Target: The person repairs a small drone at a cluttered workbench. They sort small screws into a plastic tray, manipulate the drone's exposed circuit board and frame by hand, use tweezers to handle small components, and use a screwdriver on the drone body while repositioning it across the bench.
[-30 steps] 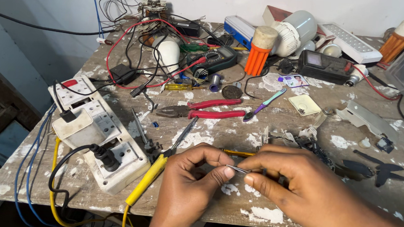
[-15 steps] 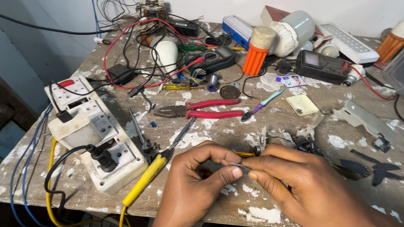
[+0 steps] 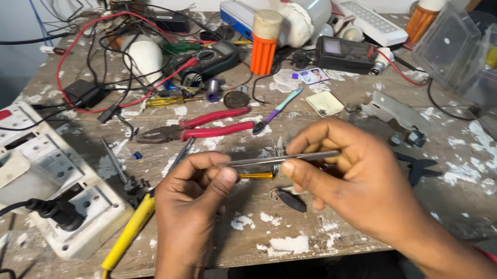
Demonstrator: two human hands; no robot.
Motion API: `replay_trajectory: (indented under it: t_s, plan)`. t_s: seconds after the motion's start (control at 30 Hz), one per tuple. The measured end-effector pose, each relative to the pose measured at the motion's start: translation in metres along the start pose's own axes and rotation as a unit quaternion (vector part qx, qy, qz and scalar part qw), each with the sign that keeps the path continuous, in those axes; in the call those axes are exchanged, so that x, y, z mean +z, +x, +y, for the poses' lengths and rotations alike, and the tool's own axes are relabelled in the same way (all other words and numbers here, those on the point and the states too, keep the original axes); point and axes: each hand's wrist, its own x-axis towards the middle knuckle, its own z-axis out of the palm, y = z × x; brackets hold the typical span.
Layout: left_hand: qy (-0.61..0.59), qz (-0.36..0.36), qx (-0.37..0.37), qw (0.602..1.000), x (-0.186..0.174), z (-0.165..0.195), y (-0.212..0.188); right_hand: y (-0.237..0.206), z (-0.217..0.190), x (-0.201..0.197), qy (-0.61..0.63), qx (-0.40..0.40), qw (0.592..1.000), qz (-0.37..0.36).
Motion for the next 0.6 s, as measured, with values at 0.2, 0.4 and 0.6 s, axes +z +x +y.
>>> replay_trajectory:
  t_s: [0.2, 0.4, 0.6]
  plan:
    - [-0.041, -0.026, -0.019, 0.999, 0.007, -0.004, -0.006, 0.006, 0.009, 0.013, 0.195, -0.004, 0.981, -0.009]
    - [0.002, -0.082, 0.013, 0.997, 0.021, 0.000, -0.010, -0.003, 0.025, 0.014, 0.082, -0.050, 0.995, 0.009]
    - [0.339, -0.071, 0.194, 0.918, 0.038, 0.002, -0.018, -0.042, 0.019, -0.030, -0.069, -0.141, 0.967, 0.200]
